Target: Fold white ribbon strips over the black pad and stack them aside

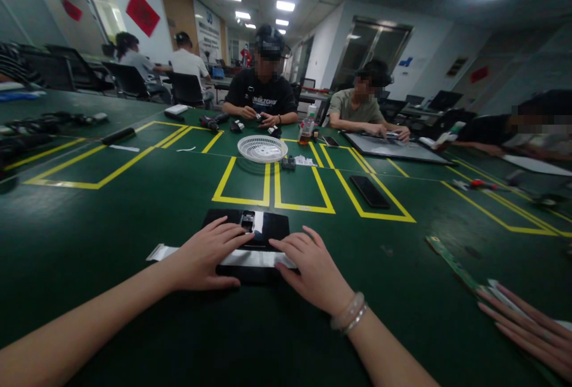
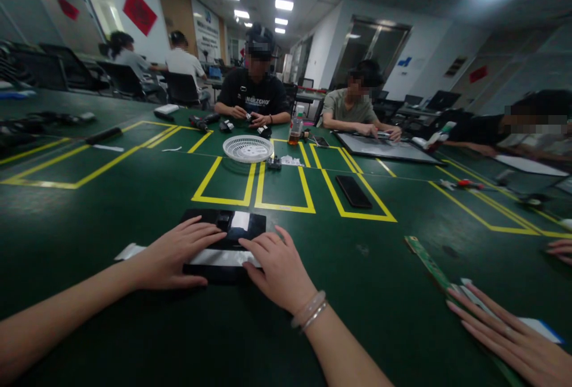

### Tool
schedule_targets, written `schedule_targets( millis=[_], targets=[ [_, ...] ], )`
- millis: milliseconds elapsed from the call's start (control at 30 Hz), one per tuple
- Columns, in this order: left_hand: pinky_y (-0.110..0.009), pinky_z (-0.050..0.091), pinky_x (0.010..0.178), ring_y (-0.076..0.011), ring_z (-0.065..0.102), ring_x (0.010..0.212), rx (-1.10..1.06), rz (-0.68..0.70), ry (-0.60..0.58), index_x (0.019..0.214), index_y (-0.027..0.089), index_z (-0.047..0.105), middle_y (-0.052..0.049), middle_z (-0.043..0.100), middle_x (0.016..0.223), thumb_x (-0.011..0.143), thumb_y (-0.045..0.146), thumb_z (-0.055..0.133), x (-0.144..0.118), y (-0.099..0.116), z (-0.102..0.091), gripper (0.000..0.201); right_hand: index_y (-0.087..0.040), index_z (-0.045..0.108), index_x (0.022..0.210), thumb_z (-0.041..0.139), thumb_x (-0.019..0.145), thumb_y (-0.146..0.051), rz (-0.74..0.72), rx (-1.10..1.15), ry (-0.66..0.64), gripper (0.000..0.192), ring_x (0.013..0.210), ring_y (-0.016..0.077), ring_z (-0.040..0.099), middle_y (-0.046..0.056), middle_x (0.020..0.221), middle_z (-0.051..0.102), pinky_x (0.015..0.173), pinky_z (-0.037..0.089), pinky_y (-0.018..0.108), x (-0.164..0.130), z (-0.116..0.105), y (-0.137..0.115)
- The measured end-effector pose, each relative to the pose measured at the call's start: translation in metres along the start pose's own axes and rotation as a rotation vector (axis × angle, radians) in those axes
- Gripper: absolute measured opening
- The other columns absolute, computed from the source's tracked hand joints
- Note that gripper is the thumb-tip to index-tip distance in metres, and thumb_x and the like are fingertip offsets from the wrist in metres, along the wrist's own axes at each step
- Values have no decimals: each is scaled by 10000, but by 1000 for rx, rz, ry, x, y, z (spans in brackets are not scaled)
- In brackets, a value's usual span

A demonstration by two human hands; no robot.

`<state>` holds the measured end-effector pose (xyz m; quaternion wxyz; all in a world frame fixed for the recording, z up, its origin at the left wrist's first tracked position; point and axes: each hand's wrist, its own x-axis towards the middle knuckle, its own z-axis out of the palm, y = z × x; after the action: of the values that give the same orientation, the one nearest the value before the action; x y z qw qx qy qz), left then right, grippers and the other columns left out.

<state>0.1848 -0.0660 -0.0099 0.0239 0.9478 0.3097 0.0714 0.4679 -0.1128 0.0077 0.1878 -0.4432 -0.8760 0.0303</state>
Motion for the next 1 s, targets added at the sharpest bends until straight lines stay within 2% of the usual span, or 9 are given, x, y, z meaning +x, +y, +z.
schedule_targets(
  millis=[167, 333, 467, 567, 700, 800, 900, 967, 1000],
  targets=[
    [-523, 189, 1193, -303, 428, 1312, 3, 6, 81, 1466, 239, 436, -80, 476, 1414, 802, 516, 779, -1, 2, -8, 797, -276, 533, 1342, 582, 924, -232, 11, 10, 98, 423, 1116, 202, 576, 36, 1178, 665, 1130, 287, 486, 0, -1, 0],
    [-564, 170, 1176, -314, 443, 1292, 80, -100, 210, 1420, 195, 486, -107, 501, 1386, 848, 540, 698, -8, -24, -21, 700, -261, 536, 1335, 552, 927, -209, 26, 11, 164, 411, 1124, 205, 574, 49, 1197, 656, 1120, 302, 476, -1, -2, 3],
    [-594, 162, 1144, -336, 472, 1248, 162, -258, 331, 1294, 144, 605, -148, 533, 1343, 907, 642, 535, -22, -63, -27, 634, -263, 560, 1305, 552, 928, -214, 35, 14, 145, 381, 1093, 211, 588, 48, 1149, 675, 1103, 322, 482, 0, -2, 4],
    [-533, 202, 1104, -317, 501, 1206, 193, -437, 481, 1169, 118, 673, -122, 587, 1275, 889, 694, 460, -43, -102, -30, 675, -258, 591, 1256, 559, 924, -205, 40, 21, 128, 338, 1065, 208, 596, 42, 1109, 687, 1091, 331, 475, -1, -1, 4],
    [-487, 279, 916, -362, 519, 1156, 252, -622, 551, 1037, 102, 705, -49, 688, 959, 764, 765, 513, -90, -162, -34, 742, -258, 616, 1210, 569, 921, -207, 49, 15, 120, 296, 1058, 206, 594, 29, 1087, 691, 1087, 332, 469, -2, 0, 6],
    [-466, 246, 761, -429, 467, 1166, 287, -726, 642, 905, 113, 709, -21, 599, 615, 695, 762, 568, -130, -193, -35, 696, -263, 620, 1202, 568, 922, -204, 51, 19, 98, 290, 1057, 202, 593, 21, 1084, 688, 1082, 338, 465, -2, 1, 6],
    [-431, 169, 656, -481, 388, 1210, 308, -862, 689, 674, 89, 650, -59, 406, 429, 704, 776, 515, -158, -201, -34, 701, -265, 625, 1194, 570, 920, -202, 49, 20, 81, 286, 1044, 198, 594, 20, 1070, 689, 1072, 350, 461, -3, 1, 5],
    [-412, 127, 620, -482, 372, 1228, 304, -896, 664, 509, 61, 533, -83, 299, 384, 800, 745, 423, -168, -199, -34, 751, -264, 631, 1188, 572, 919, -203, 47, 15, 73, 282, 1040, 198, 594, 22, 1062, 691, 1069, 354, 459, -3, 1, 5],
    [-409, 117, 611, -470, 378, 1234, 257, -833, 590, 456, 50, 462, -91, 263, 376, 881, 686, 348, -170, -198, -33, 774, -265, 633, 1185, 572, 919, -204, 48, 12, 70, 279, 1039, 197, 594, 22, 1060, 692, 1069, 355, 458, -3, 1, 5]
  ],
)
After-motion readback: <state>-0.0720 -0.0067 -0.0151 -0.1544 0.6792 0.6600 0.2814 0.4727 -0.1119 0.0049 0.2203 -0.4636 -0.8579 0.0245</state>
